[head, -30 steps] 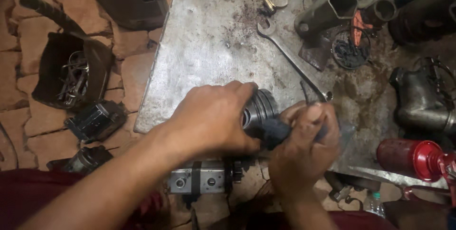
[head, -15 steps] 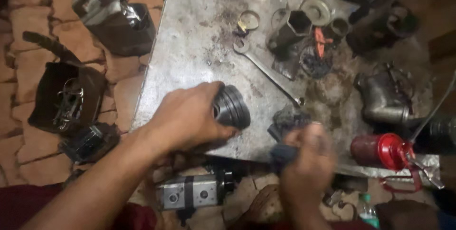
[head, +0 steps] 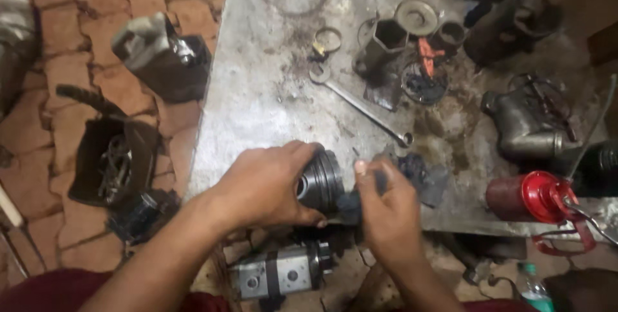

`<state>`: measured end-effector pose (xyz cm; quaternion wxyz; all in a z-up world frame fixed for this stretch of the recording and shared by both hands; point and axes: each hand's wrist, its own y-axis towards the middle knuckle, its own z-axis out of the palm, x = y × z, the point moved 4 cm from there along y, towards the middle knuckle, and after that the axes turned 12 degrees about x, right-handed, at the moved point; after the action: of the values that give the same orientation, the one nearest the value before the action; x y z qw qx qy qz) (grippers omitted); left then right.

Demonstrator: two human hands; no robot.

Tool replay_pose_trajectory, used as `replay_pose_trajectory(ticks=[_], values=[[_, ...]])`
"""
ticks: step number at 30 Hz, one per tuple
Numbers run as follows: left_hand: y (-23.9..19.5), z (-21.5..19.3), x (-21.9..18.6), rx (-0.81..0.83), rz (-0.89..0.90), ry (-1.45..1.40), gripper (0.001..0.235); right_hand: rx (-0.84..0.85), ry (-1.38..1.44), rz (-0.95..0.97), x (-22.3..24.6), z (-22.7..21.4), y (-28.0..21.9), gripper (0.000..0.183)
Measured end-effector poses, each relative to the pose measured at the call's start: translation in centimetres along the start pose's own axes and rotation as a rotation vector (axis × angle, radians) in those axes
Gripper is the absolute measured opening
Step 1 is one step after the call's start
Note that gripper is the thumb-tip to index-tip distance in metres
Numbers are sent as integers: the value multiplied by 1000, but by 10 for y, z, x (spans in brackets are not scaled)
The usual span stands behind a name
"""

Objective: The person cleans and reassembles a piston by hand, using a small pick to clear grooves and wiping the components with a dark cloth.

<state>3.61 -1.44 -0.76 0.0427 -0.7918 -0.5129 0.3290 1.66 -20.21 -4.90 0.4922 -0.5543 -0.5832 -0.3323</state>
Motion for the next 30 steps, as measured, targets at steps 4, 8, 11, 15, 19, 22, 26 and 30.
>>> replay_pose_trajectory(ticks=[4,8,11,15,19,22,26,30], values=[[1,1,-1,26,-18,30,105,-8,-159,161,3,9,15,27],[0,5,-8,95,-108,103,101,-59,-110,-121,4,4,16,20],[-3,6,-12,75,-135,159,94,-17,-119,-234,2,-4,6,15],[-8,15,-16,37,-132,268,93,72,-70,-10,-12,-6,-11,13],[-19,27,-26,-222,-24,382,112,120,40,167,-20,0,-26,14],[-25,29,-27,-321,43,435,118,112,-46,103,-14,-1,-34,14],[-24,28,-24,-83,6,273,113,73,-260,157,-10,0,-38,16],[-18,23,-21,9,-12,201,105,77,-196,120,-17,5,-31,20]])
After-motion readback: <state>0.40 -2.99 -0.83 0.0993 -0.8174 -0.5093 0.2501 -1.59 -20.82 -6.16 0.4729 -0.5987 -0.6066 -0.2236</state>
